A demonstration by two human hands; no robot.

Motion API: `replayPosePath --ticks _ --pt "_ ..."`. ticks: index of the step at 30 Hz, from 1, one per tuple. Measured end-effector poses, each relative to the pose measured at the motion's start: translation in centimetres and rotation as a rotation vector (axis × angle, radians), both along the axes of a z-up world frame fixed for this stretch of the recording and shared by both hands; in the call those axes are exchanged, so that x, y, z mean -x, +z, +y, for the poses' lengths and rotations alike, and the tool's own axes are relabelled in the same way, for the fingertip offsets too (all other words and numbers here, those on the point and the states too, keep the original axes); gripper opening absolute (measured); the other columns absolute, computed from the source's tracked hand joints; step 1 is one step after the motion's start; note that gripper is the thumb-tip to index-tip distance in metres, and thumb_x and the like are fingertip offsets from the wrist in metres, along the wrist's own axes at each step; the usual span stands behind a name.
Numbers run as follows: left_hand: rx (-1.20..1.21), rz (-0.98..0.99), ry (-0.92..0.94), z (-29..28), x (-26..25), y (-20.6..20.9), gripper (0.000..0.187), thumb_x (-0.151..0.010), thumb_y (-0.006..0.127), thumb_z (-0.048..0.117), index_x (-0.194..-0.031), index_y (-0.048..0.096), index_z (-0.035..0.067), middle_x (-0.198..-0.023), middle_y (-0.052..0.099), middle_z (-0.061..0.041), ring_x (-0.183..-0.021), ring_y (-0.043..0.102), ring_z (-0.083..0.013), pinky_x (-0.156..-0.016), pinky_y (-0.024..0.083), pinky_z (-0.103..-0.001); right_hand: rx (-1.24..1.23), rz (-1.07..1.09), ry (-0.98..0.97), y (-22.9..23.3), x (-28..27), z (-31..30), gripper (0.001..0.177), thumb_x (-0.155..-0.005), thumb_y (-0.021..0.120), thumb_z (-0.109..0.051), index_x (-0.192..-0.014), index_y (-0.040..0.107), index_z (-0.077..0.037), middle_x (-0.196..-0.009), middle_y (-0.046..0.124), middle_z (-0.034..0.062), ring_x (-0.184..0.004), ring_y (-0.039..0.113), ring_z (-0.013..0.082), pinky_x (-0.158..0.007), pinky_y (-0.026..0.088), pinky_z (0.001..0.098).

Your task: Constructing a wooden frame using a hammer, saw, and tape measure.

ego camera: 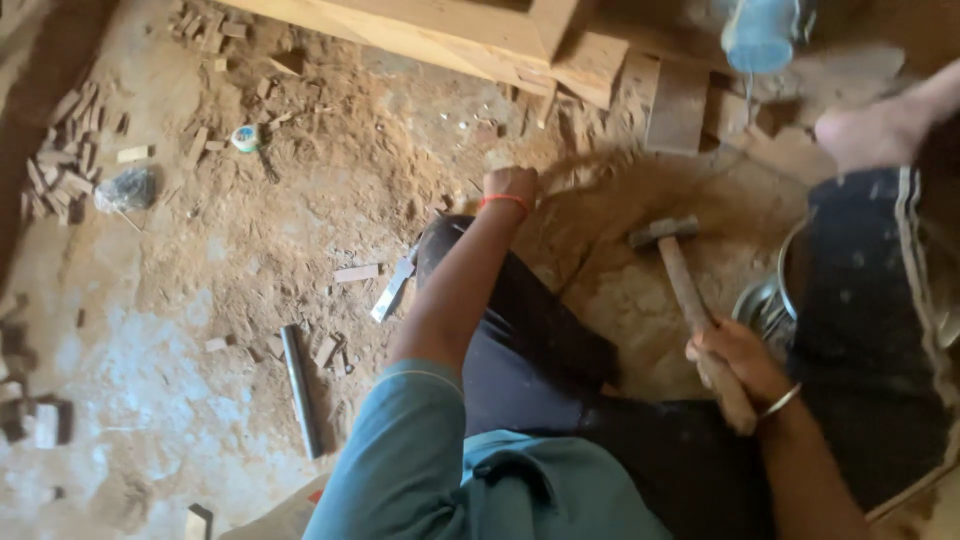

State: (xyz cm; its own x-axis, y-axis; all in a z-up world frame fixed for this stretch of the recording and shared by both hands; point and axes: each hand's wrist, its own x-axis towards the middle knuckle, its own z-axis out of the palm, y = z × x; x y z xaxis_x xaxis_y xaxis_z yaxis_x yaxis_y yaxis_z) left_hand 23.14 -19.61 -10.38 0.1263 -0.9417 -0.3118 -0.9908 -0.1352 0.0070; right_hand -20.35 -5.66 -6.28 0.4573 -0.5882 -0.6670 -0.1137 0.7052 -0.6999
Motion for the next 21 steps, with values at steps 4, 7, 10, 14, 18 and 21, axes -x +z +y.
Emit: replayPosePath --ticks 4,7,10,14,18,21 --pt "0.035 0.087 0.106 0.1 0.3 1.6 0.027 -0.088 0.069 0.033 -0.107 0.074 0.016 -0.11 0.074 -0.012 -0.103 0.071 -0.0313 -0.08 0.058 -0.046 -0.066 -0.004 -0.033 -0.4 0.4 0.2 0.033 -0.084 0.064 -0.022 -0.114 0.061 -0.01 -0.073 0.062 0.0055 -0.05 0.054 0.014 -0.043 0.044 0.0307" --pt "0.258 0.345 0.302 1.1 -0.5 4.9 0.03 -0.081 0.072 0.033 -0.106 0.074 0.016 -0.105 0.075 -0.014 -0.097 0.07 -0.0333 -0.078 0.056 -0.044 0.017 -0.019 -0.05 -3.7 1.8 1.6 0.031 -0.092 0.066 -0.021 -0.111 0.056 0.001 -0.078 0.064 0.0072 -0.055 0.056 0.0159 -0.047 0.046 0.031" --pt "0.619 0.744 0.577 0.0 -3.6 4.2 0.024 -0.081 0.069 0.025 -0.1 0.077 0.013 -0.096 0.078 -0.014 -0.087 0.073 -0.0293 -0.076 0.056 -0.039 0.691 0.078 0.232 -10.7 3.4 0.7 0.027 -0.095 0.071 -0.022 -0.106 0.063 0.001 -0.082 0.068 0.0083 -0.072 0.063 0.0149 -0.062 0.054 0.0306" --pt "0.835 1.111 0.802 -2.7 -6.7 -1.8 0.022 -0.087 0.066 0.023 -0.094 0.077 0.005 -0.083 0.078 -0.011 -0.076 0.069 -0.0205 -0.07 0.054 -0.033 0.436 0.473 0.071 -0.5 -1.5 2.6 0.045 -0.085 0.071 -0.021 -0.125 0.055 -0.007 -0.087 0.067 0.005 -0.074 0.06 0.0143 -0.061 0.05 0.0323" --pt "1.023 1.523 0.93 -3.4 -5.5 -4.4 0.02 -0.094 0.064 0.016 -0.087 0.07 -0.001 -0.074 0.067 -0.005 -0.066 0.059 -0.0138 -0.061 0.048 -0.03 0.928 0.318 -0.061 5.4 -3.7 4.0 0.044 -0.094 0.068 -0.015 -0.131 0.048 -0.002 -0.09 0.063 0.0067 -0.077 0.06 0.0142 -0.07 0.053 0.032" --pt "1.083 1.71 0.94 -4.2 -5.8 -2.7 0.012 -0.092 0.063 0.01 -0.091 0.068 0.0 -0.073 0.063 -0.002 -0.064 0.058 -0.0126 -0.059 0.045 -0.029 1.203 -0.069 -0.207 9.6 -8.7 0.6 0.045 -0.098 0.062 -0.005 -0.133 0.034 0.0 -0.091 0.062 0.0085 -0.074 0.06 0.0123 -0.072 0.054 0.0321"
